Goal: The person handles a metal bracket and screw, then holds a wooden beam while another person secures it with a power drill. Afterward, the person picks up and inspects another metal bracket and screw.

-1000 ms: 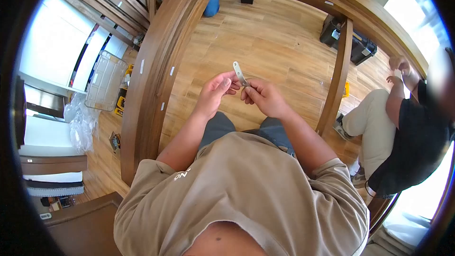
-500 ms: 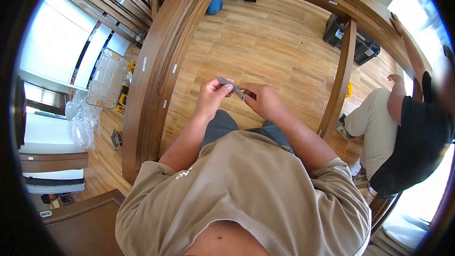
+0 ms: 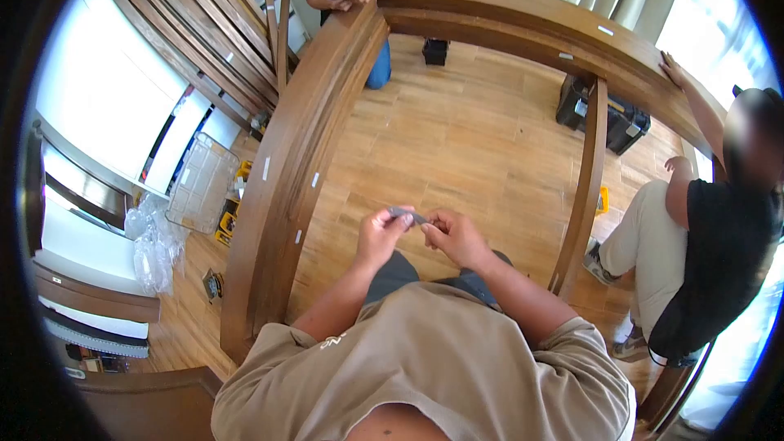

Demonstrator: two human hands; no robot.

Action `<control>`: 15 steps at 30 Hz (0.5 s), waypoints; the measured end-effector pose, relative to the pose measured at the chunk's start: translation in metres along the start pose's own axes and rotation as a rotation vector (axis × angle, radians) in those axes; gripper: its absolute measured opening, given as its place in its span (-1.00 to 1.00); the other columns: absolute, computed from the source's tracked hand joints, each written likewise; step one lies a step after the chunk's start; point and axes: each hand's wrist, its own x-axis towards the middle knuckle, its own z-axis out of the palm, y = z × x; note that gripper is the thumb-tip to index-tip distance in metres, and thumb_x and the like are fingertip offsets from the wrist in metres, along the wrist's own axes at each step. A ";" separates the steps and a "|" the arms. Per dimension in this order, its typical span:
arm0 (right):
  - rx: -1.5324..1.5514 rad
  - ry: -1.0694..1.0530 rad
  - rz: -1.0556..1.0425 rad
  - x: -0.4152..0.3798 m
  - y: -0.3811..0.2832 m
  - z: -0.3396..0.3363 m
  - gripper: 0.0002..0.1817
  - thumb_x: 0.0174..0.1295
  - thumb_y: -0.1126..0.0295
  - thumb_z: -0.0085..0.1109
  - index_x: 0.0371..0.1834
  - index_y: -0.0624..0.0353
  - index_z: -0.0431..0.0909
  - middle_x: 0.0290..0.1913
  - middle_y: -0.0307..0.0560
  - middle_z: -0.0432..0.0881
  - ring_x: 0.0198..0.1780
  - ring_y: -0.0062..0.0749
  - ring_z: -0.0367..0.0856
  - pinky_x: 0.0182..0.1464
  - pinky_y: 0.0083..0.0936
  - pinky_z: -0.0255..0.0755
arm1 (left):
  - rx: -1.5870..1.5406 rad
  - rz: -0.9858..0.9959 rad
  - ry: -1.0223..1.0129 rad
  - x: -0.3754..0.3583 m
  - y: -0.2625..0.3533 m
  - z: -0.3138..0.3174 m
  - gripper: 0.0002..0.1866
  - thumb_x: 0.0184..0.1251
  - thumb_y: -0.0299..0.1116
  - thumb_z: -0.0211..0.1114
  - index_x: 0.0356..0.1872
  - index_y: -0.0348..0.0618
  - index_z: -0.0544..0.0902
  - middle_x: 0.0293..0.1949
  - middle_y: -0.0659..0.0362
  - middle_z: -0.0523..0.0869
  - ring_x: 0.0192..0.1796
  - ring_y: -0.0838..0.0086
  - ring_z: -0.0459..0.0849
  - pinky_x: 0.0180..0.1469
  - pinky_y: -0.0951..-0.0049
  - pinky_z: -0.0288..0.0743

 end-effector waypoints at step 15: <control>-0.568 0.201 -0.267 -0.004 -0.004 -0.017 -0.84 0.09 0.31 0.25 -0.41 0.17 0.59 -0.52 -0.03 0.58 -0.53 -0.27 0.51 -0.46 -0.43 0.39 | -0.224 -0.093 -0.371 -0.016 0.013 -0.001 -0.55 0.34 -0.25 0.16 0.14 -0.36 0.44 -0.08 0.03 0.64 -0.08 0.43 0.62 0.00 0.46 0.49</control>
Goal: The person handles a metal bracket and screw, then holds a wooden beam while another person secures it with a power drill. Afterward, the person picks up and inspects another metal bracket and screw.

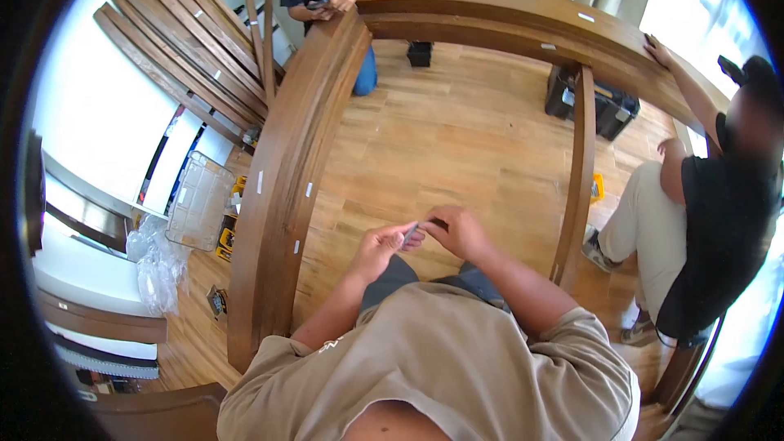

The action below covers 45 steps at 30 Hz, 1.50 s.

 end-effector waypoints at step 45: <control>-0.062 0.114 -0.507 -0.027 -0.002 -0.015 -0.77 -0.05 0.29 0.31 -0.41 0.09 0.45 -0.46 -0.12 0.49 -0.38 -0.13 0.51 -0.39 -0.29 0.37 | 0.016 -0.114 -0.060 0.000 -0.024 0.007 -0.56 0.03 -0.23 0.43 -0.20 -0.32 0.47 -0.38 0.00 0.68 -0.37 0.40 0.66 -0.29 0.49 0.52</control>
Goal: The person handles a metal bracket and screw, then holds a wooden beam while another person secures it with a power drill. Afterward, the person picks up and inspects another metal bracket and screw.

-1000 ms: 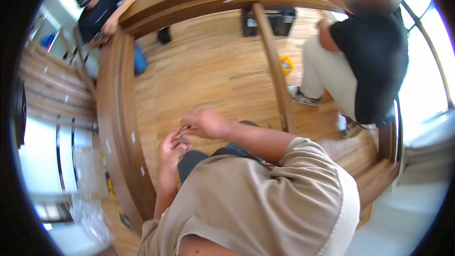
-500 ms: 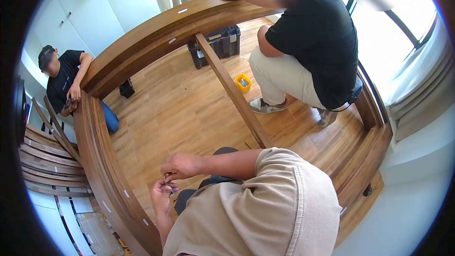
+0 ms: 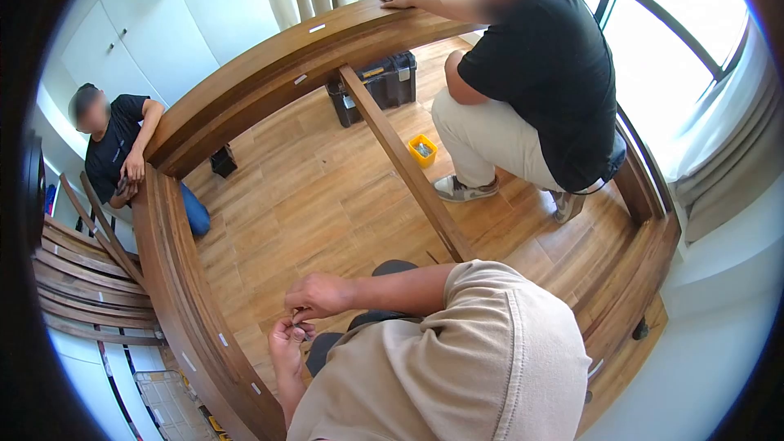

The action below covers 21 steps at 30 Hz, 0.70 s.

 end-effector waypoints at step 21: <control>0.013 -0.024 0.013 0.002 -0.006 0.000 -0.78 -0.03 0.31 0.28 -0.40 0.10 0.46 -0.43 -0.11 0.53 -0.34 -0.10 0.54 -0.36 -0.27 0.41 | 0.028 0.041 0.016 -0.005 0.002 0.005 -0.56 0.03 -0.22 0.42 -0.21 -0.33 0.46 -0.38 0.01 0.68 -0.36 0.41 0.66 -0.26 0.49 0.52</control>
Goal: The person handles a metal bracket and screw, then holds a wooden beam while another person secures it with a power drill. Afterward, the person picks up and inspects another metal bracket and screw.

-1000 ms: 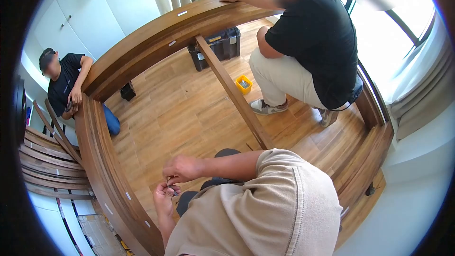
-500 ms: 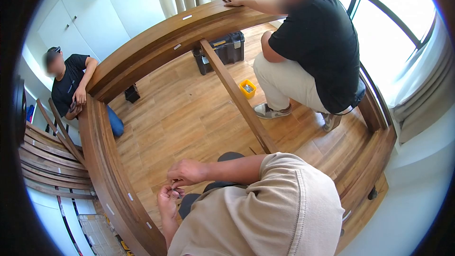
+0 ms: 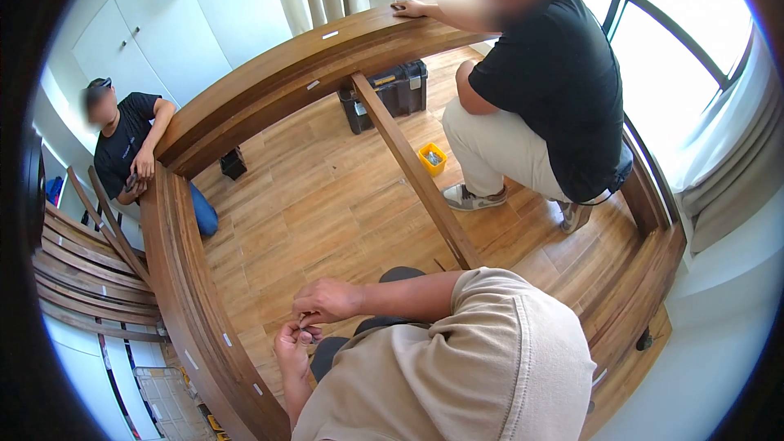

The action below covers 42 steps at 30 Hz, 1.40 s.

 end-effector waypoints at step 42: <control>0.368 -0.243 0.256 -0.048 0.040 0.002 0.06 -0.24 0.40 0.46 0.37 0.09 -0.04 -0.12 0.03 0.50 -0.07 -0.02 0.50 -0.04 -0.29 0.39 | -0.018 -0.225 0.016 0.032 -0.021 0.013 -0.67 0.32 -0.28 0.17 -0.04 -0.32 0.43 -0.24 0.08 0.63 -0.25 0.35 0.66 -0.14 0.38 0.54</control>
